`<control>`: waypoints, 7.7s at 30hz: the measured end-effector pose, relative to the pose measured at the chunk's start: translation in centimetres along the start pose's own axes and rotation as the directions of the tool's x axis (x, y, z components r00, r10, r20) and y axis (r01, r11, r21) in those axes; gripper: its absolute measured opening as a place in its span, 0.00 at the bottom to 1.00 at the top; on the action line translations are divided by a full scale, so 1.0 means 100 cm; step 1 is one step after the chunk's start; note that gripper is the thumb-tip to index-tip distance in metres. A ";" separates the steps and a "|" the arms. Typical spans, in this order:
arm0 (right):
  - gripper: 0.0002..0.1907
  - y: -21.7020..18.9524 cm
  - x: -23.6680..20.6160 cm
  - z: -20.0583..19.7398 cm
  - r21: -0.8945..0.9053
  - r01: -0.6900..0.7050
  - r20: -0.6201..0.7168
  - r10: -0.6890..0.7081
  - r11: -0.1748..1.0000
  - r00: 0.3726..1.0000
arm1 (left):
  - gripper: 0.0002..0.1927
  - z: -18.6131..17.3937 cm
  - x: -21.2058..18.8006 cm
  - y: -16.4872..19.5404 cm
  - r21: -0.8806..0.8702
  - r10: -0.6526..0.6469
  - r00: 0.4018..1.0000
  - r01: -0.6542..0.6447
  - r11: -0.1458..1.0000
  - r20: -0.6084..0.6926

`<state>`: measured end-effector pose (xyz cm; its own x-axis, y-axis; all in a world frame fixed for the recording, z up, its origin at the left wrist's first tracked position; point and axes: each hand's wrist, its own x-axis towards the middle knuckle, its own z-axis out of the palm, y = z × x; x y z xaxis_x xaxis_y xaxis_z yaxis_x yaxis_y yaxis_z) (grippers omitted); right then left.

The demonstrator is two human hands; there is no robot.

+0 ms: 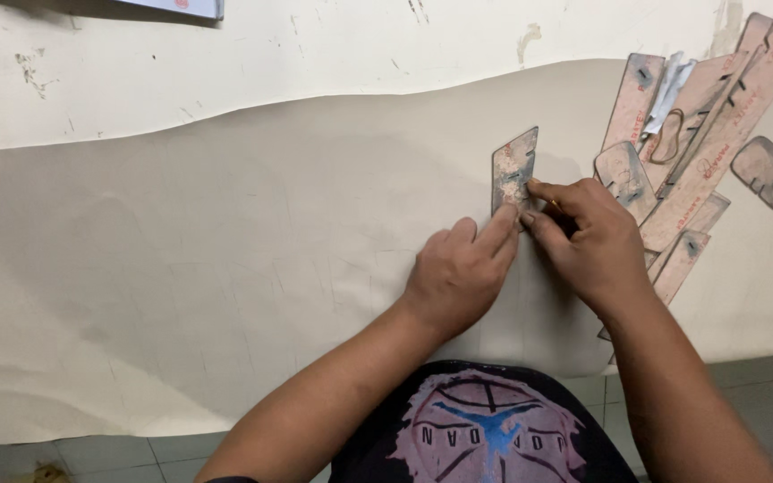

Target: The person places cardboard shoe pattern templates on a large sheet of material and traces around each template with a pointed stylus, holding the template steady with the other hand. Traced templates are set onto a growing stack of finished patterns at the side of the table.

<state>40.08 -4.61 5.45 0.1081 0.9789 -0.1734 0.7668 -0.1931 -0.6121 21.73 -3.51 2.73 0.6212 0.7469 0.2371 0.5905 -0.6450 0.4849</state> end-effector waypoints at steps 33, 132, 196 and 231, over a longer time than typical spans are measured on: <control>0.06 -0.007 0.054 -0.026 -0.297 0.412 0.025 -0.425 0.861 0.905 | 0.05 0.001 0.011 0.007 0.116 -0.052 0.997 0.057 0.992 -0.048; 0.03 -0.024 -0.001 0.007 -0.144 0.501 -0.172 -0.520 0.853 0.836 | 0.23 -0.014 0.024 -0.025 -0.185 -0.250 0.957 0.275 0.944 0.147; 0.07 -0.097 -0.029 0.011 0.730 0.129 -0.356 0.212 0.672 0.910 | 0.33 -0.172 -0.347 -0.054 0.258 -0.663 0.737 0.671 0.695 -0.130; 0.03 -0.058 0.043 0.070 0.389 0.249 -0.379 -0.092 0.887 0.921 | 0.34 -0.168 -0.343 -0.084 0.082 -0.915 0.395 0.912 0.401 0.080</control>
<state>31.67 0.22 2.91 0.2686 0.9445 0.1892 0.4607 0.0465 -0.8863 -13.17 -21.00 4.69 -0.2541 0.8724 -0.4176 0.8459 0.4098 0.3413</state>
